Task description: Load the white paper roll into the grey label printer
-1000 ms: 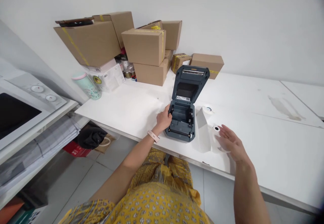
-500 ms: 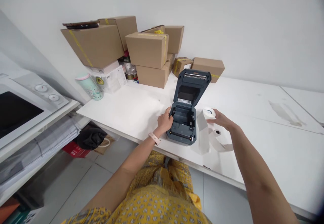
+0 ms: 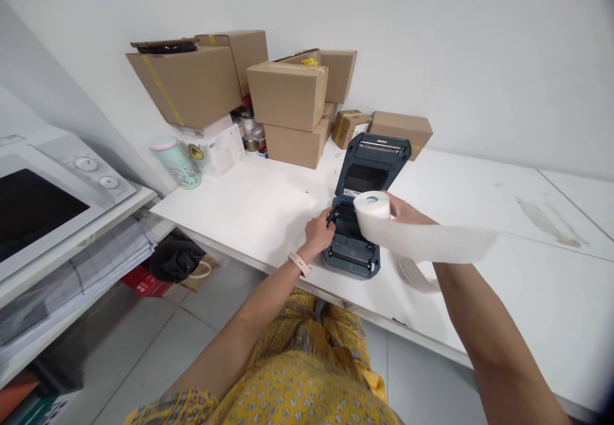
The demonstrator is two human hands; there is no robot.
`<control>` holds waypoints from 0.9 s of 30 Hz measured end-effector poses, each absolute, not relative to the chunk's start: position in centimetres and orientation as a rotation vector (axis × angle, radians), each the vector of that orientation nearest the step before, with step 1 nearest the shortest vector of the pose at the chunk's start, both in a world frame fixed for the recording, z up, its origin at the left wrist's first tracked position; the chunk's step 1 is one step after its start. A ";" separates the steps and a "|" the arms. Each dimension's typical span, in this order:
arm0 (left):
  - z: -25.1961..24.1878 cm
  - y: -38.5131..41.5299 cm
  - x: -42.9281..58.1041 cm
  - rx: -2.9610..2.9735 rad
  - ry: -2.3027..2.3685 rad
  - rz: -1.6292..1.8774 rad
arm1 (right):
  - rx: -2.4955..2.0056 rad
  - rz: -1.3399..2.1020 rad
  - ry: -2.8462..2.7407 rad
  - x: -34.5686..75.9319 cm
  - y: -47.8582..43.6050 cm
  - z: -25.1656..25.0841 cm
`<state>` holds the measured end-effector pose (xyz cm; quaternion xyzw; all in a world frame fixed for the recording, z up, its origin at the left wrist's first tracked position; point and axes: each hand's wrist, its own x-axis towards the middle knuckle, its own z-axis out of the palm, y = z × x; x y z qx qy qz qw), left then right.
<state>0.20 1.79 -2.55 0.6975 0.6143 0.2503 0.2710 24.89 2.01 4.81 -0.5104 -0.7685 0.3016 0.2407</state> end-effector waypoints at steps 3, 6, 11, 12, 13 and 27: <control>-2.4 1.7 0.0 1.896 1.637 0.673 | -1.444 0.825 -2.349 21.5 3.1 5.9; -2.2 1.6 0.1 1.883 1.654 0.664 | -1.549 0.695 -2.531 19.9 4.0 6.1; -2.1 1.5 0.2 1.874 1.682 0.650 | -1.650 0.590 -2.730 18.8 5.6 5.3; -2.2 1.5 0.2 1.879 1.686 0.646 | -1.690 0.561 -2.754 18.6 5.9 5.0; -2.2 1.5 0.1 1.885 1.687 0.643 | -1.733 0.535 -2.767 18.3 6.2 4.7; -2.5 1.6 0.0 1.851 1.640 0.684 | -1.524 0.471 -2.485 19.2 4.3 1.8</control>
